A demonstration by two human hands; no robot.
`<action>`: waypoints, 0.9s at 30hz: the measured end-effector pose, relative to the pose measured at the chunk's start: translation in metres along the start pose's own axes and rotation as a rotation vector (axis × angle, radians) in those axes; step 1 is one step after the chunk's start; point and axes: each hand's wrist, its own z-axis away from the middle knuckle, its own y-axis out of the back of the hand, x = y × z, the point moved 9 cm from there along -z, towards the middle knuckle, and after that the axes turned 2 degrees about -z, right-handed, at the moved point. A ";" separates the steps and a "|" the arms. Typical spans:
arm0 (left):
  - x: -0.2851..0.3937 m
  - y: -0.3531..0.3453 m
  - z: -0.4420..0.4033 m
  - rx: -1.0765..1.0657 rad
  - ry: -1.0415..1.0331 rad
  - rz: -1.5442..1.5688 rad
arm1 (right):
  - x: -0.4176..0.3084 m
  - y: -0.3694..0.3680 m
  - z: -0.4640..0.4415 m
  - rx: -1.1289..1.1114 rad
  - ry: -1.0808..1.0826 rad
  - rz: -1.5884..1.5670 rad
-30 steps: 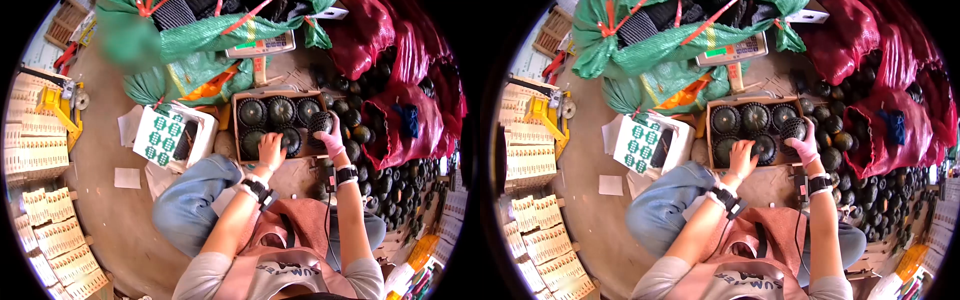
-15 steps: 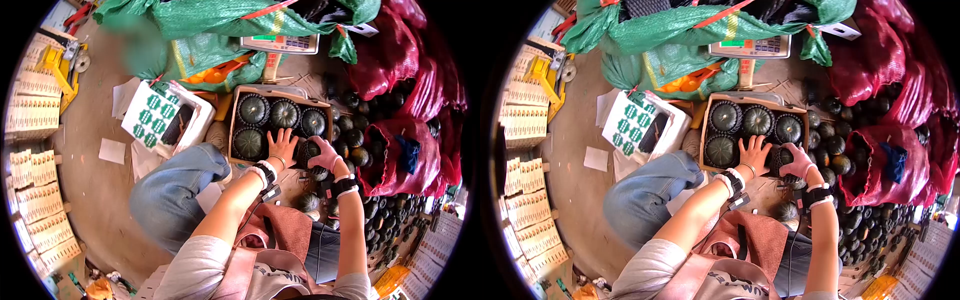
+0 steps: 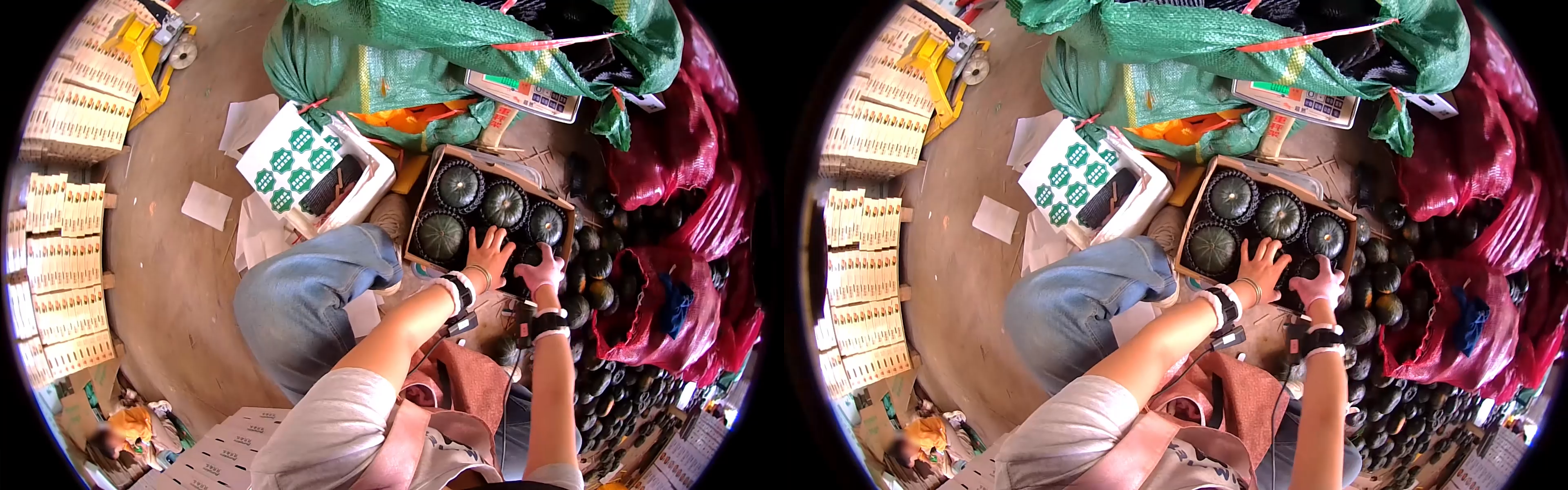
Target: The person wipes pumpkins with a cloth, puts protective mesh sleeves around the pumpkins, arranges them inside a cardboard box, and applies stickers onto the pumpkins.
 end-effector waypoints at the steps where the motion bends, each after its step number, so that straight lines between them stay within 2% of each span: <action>1: 0.001 0.002 0.002 -0.022 0.003 0.012 | -0.001 -0.004 0.007 0.050 -0.020 -0.009; 4: 0.000 -0.010 -0.001 0.060 -0.031 -0.033 | 0.005 -0.021 0.009 0.205 0.033 -0.048; 6: -0.002 -0.025 -0.007 0.013 0.001 -0.026 | 0.005 -0.028 0.007 0.153 0.034 -0.069; 9: 0.001 -0.047 -0.017 0.008 0.064 -0.171 | 0.002 -0.036 0.008 -0.008 0.099 0.071; 10: 0.007 -0.035 -0.011 -0.132 0.033 -0.139 | 0.000 -0.032 0.011 -0.052 0.131 0.114; 12: 0.010 -0.006 0.001 -0.404 -0.026 -0.071 | -0.007 -0.029 0.017 -0.204 0.104 0.488; 13: 0.007 -0.002 -0.002 -0.489 -0.118 -0.019 | -0.012 -0.025 0.017 -0.165 0.136 0.531; 16: -0.033 0.113 0.015 -0.492 -0.365 -0.066 | -0.010 -0.025 0.022 -0.127 0.186 0.582; 17: -0.075 0.134 0.010 -0.233 -0.455 -0.023 | -0.010 -0.024 0.024 -0.116 0.201 0.538; 18: -0.103 0.180 0.023 -0.264 -0.343 0.003 | -0.009 -0.020 0.027 -0.098 0.214 0.494; 19: -0.123 0.248 0.061 -0.088 -0.261 0.026 | -0.006 -0.021 0.025 -0.082 0.197 0.481; 20: -0.161 0.281 0.084 -0.059 -0.093 -0.032 | -0.005 -0.025 0.023 -0.059 0.185 0.460; 21: -0.198 0.309 0.110 0.093 -0.075 -0.061 | -0.006 -0.023 0.028 -0.039 0.169 0.408; 22: -0.235 0.328 0.139 0.168 0.055 -0.062 | -0.010 -0.019 0.034 -0.017 0.160 0.356; 23: -0.278 0.331 0.166 0.236 0.177 0.032 | -0.008 -0.016 0.036 0.024 0.145 0.218; 24: -0.311 0.326 0.187 0.208 0.263 0.072 | -0.010 -0.007 0.048 0.182 0.136 0.020; 25: -0.338 0.315 0.205 0.214 0.367 -0.017 | -0.008 -0.005 0.056 0.314 0.215 -0.213; 26: -0.398 0.278 0.206 0.190 0.350 0.066 | 0.000 -0.007 0.066 0.444 0.277 -0.443; 27: -0.388 0.268 0.211 0.190 0.335 -0.008 | 0.001 -0.015 0.078 0.533 0.299 -0.460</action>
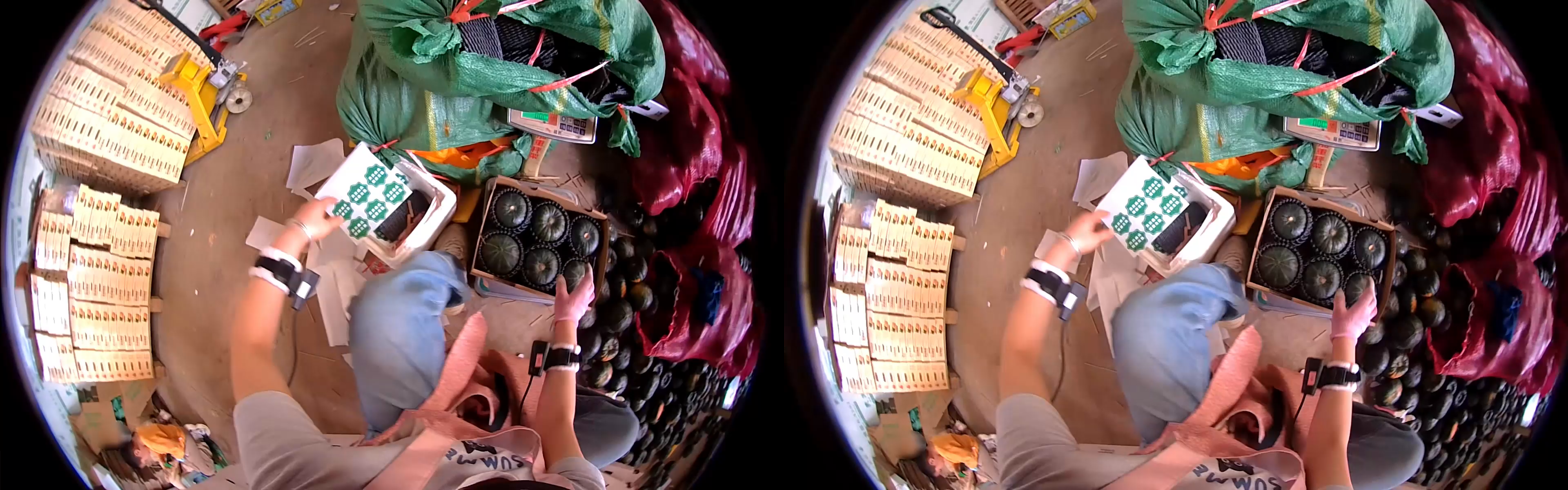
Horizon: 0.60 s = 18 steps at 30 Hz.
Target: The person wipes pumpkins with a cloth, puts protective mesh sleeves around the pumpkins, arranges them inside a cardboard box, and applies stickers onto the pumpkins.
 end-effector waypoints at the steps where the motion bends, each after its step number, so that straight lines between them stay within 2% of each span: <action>1: 0.024 -0.002 0.009 -0.004 -0.015 -0.111 | -0.001 0.000 0.014 0.080 0.043 -0.007; 3: 0.040 -0.032 0.008 -0.016 -0.052 -0.200 | -0.012 -0.009 0.042 0.066 0.173 -0.052; 5: 0.008 -0.065 -0.005 0.110 0.232 -0.081 | -0.018 -0.007 0.057 0.013 0.221 -0.021; 6: -0.001 -0.065 0.001 0.212 0.411 0.167 | -0.008 -0.005 0.059 -0.010 0.172 -0.006; 8: -0.041 -0.089 0.008 0.422 0.669 0.363 | 0.021 0.004 0.061 -0.031 0.002 -0.027; 9: -0.047 -0.096 0.015 0.471 0.801 0.456 | 0.025 0.015 0.060 0.049 0.033 -0.010; 12: -0.053 -0.114 0.044 0.618 1.235 0.695 | 0.033 0.039 0.061 0.049 0.066 0.064; 15: -0.013 -0.080 0.031 0.824 0.488 0.250 | 0.039 0.043 0.062 0.019 0.094 0.025; 16: 0.017 -0.070 0.028 0.911 0.105 0.246 | 0.046 0.038 0.061 -0.023 0.081 -0.018; 17: 0.017 -0.096 0.015 0.621 0.139 0.430 | 0.052 0.031 0.063 -0.063 0.065 -0.062; 18: 0.044 -0.107 0.014 0.325 0.169 0.604 | 0.058 0.021 0.064 -0.125 0.009 -0.165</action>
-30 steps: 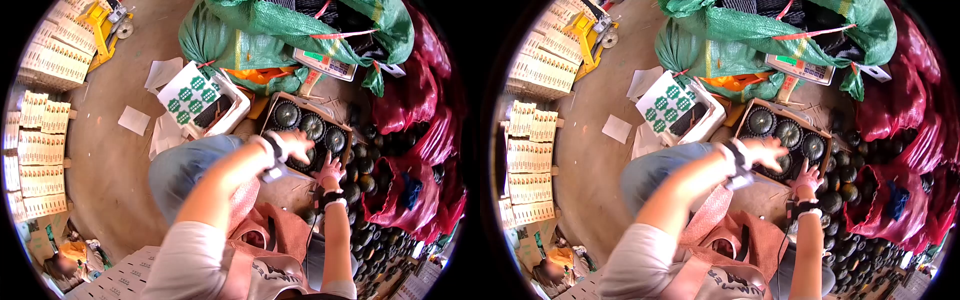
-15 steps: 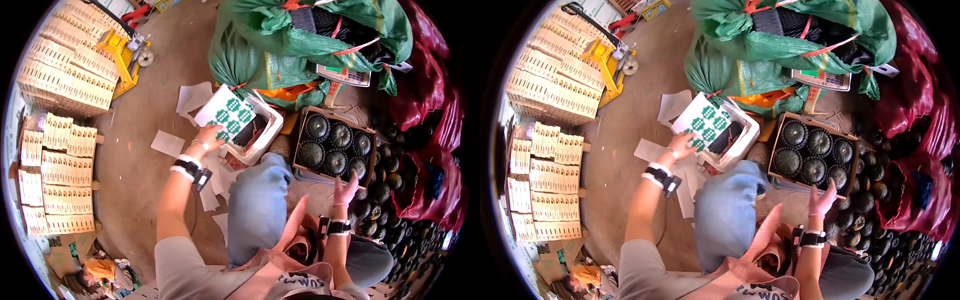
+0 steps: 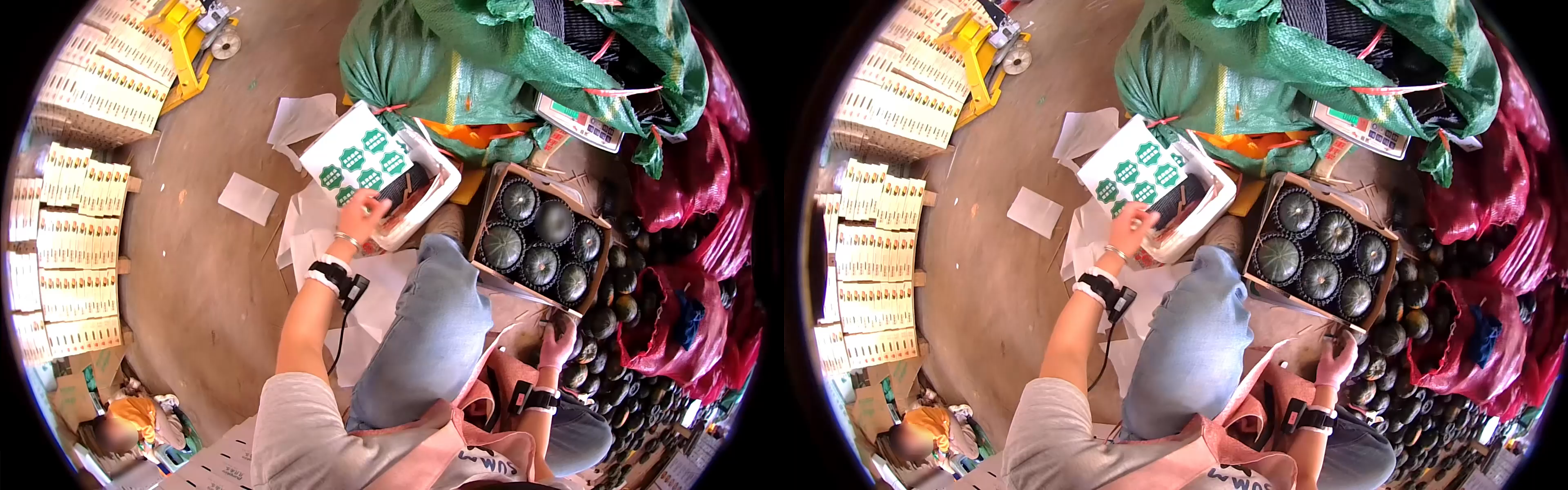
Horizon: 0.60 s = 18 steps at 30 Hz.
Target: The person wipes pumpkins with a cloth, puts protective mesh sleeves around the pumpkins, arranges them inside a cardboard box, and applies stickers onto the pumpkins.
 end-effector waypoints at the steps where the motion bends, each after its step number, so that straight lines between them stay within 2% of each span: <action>1: 0.018 -0.009 0.008 -0.065 -0.076 -0.022 | 0.004 -0.009 0.000 -0.036 0.043 -0.016; 2: 0.032 -0.019 0.014 -0.130 -0.156 -0.043 | -0.001 -0.015 0.001 -0.063 0.072 0.017; 4: 0.017 -0.039 0.011 -0.185 -0.078 -0.105 | -0.030 -0.027 0.003 -0.147 0.099 0.054; 5: 0.009 -0.047 0.010 -0.214 -0.041 -0.135 | -0.036 -0.033 0.004 -0.189 0.043 0.043; 6: 0.013 -0.048 0.009 -0.232 -0.028 -0.245 | -0.045 -0.034 0.006 -0.190 0.100 0.063; 9: 0.007 -0.045 -0.003 -0.100 -0.129 -0.384 | -0.055 -0.033 0.010 -0.186 0.186 0.094; 13: 0.009 -0.029 -0.007 -0.111 0.043 -0.241 | -0.050 -0.017 0.016 -0.155 0.144 0.086; 15: 0.010 -0.028 -0.010 -0.124 0.040 -0.238 | -0.039 -0.006 0.020 -0.134 0.090 0.025; 17: 0.010 -0.026 -0.012 -0.152 0.064 -0.213 | -0.023 -0.001 0.021 -0.173 0.024 -0.003; 18: 0.024 -0.017 -0.005 -0.147 0.142 -0.132 | -0.015 -0.001 0.022 -0.193 -0.016 -0.044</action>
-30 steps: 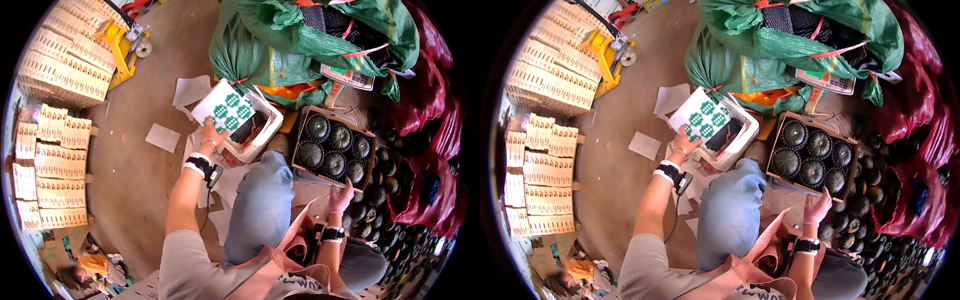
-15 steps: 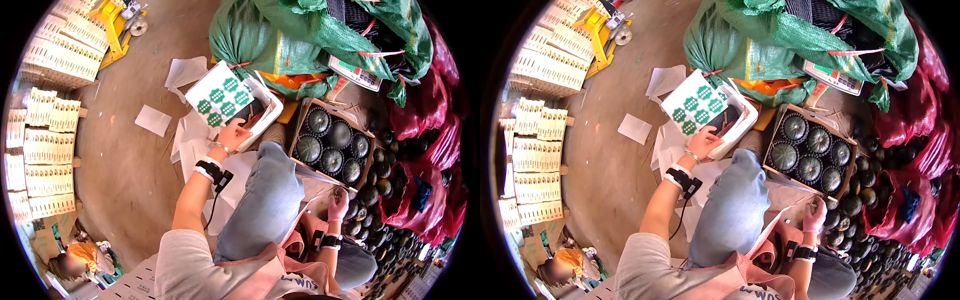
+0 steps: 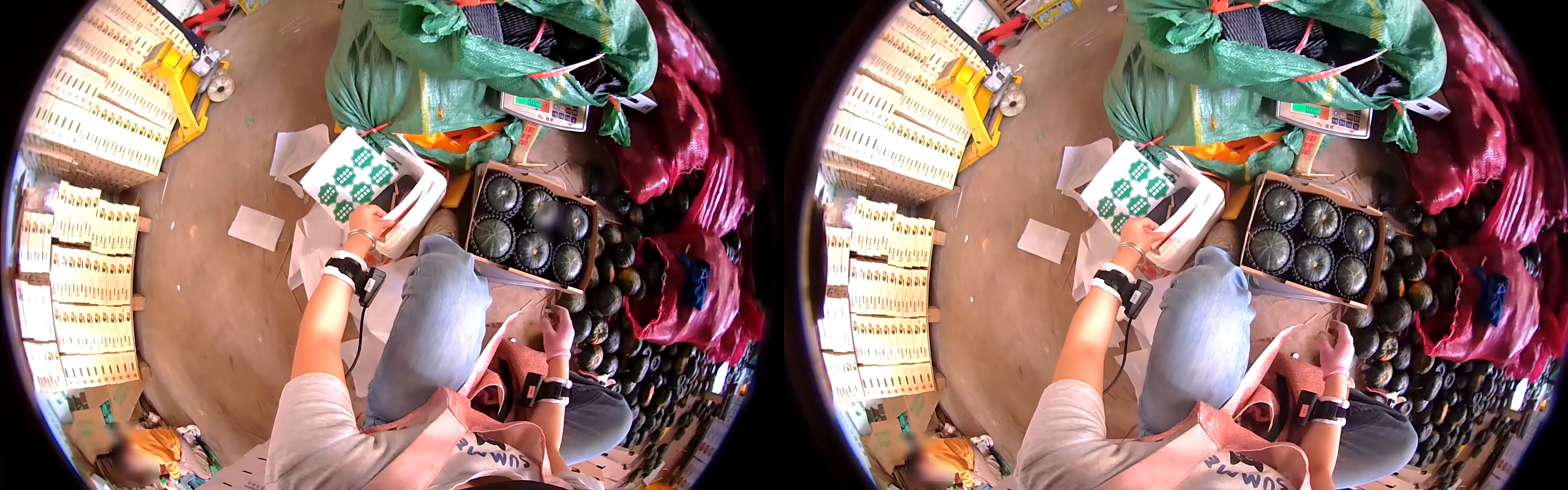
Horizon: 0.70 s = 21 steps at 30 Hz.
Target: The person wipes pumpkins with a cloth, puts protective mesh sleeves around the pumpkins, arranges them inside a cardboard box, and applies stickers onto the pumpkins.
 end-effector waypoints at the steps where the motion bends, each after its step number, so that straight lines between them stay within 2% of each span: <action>1: 0.003 0.004 -0.003 0.051 -0.064 -0.092 | 0.007 -0.001 0.000 -0.020 -0.034 -0.044; 3: 0.008 0.012 -0.007 0.155 -0.189 -0.273 | 0.013 0.002 0.000 -0.022 -0.014 0.053; 4: 0.009 0.014 -0.008 0.169 -0.172 -0.380 | 0.015 0.002 0.000 -0.004 0.019 0.090; 7: 0.035 0.021 0.002 0.303 -0.338 -0.534 | 0.000 0.008 0.007 0.044 0.095 0.151; 12: 0.082 0.038 0.013 0.313 -0.412 -0.400 | -0.013 0.015 0.015 0.037 0.084 0.113; 14: 0.132 0.056 0.045 0.332 -0.621 -0.489 | -0.012 0.014 0.008 -0.007 0.053 0.060; 17: 0.198 0.081 0.100 0.366 -0.961 -0.458 | -0.091 0.032 -0.003 0.021 0.342 0.167; 18: 0.221 0.088 0.130 0.364 -1.151 -0.415 | -0.122 0.039 -0.004 0.023 0.429 0.136; 19: 0.240 0.091 0.159 0.283 -1.260 -0.392 | -0.153 0.046 -0.003 0.033 0.514 0.103; 21: 0.260 0.086 0.218 0.139 -1.464 -0.432 | -0.174 0.041 -0.003 -0.135 0.255 -0.369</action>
